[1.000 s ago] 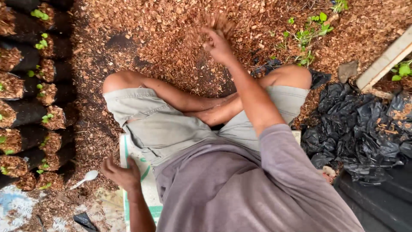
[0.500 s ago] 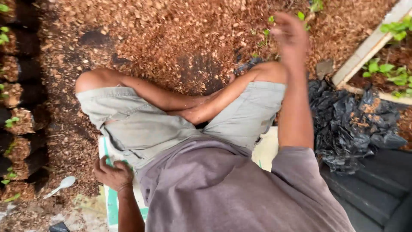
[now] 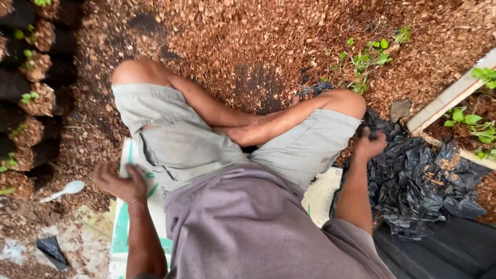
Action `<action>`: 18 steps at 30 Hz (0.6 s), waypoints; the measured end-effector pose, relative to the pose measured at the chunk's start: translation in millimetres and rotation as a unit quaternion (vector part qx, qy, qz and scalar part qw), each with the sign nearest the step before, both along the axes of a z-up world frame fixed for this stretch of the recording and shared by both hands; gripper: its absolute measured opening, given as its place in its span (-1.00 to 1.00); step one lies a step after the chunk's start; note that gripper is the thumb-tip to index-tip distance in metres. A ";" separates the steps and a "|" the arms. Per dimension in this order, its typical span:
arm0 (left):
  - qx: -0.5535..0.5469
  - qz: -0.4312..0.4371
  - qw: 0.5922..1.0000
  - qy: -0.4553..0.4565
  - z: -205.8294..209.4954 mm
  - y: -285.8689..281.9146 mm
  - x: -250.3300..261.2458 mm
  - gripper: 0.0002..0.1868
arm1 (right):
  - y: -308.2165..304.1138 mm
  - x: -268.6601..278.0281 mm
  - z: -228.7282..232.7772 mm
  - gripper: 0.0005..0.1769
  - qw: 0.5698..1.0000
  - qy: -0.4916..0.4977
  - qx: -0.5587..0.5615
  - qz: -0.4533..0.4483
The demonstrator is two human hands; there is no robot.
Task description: Transplanting small seedlings into nursery bags and covering them with mulch
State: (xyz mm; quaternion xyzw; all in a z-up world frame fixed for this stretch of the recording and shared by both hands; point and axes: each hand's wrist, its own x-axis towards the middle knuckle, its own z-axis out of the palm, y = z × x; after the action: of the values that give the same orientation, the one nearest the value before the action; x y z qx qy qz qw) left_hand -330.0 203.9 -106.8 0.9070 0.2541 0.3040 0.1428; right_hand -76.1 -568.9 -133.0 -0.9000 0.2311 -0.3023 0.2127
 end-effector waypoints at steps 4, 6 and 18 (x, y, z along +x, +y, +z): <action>-0.011 0.006 0.982 -0.190 167.6 -14.9 138.1 -0.52 | 12.3 -18.7 54.2 -0.68 0.993 -0.005 0.113 -0.017; -0.038 -0.163 0.972 -0.168 227.3 -25.0 209.3 -0.67 | -3.0 -21.1 55.0 -0.68 0.981 -0.055 0.176 -0.050; -0.358 -0.310 0.469 0.745 -7.4 -170.7 429.9 -0.62 | 48.1 -160.8 133.3 -0.92 0.945 0.073 0.277 -0.158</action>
State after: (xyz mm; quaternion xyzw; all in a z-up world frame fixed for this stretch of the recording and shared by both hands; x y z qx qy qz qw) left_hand 99.9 33.3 -114.2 0.6800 0.0534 -0.6685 0.2965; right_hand -236.9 -520.7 0.3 -0.7769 0.4599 -0.1896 0.3860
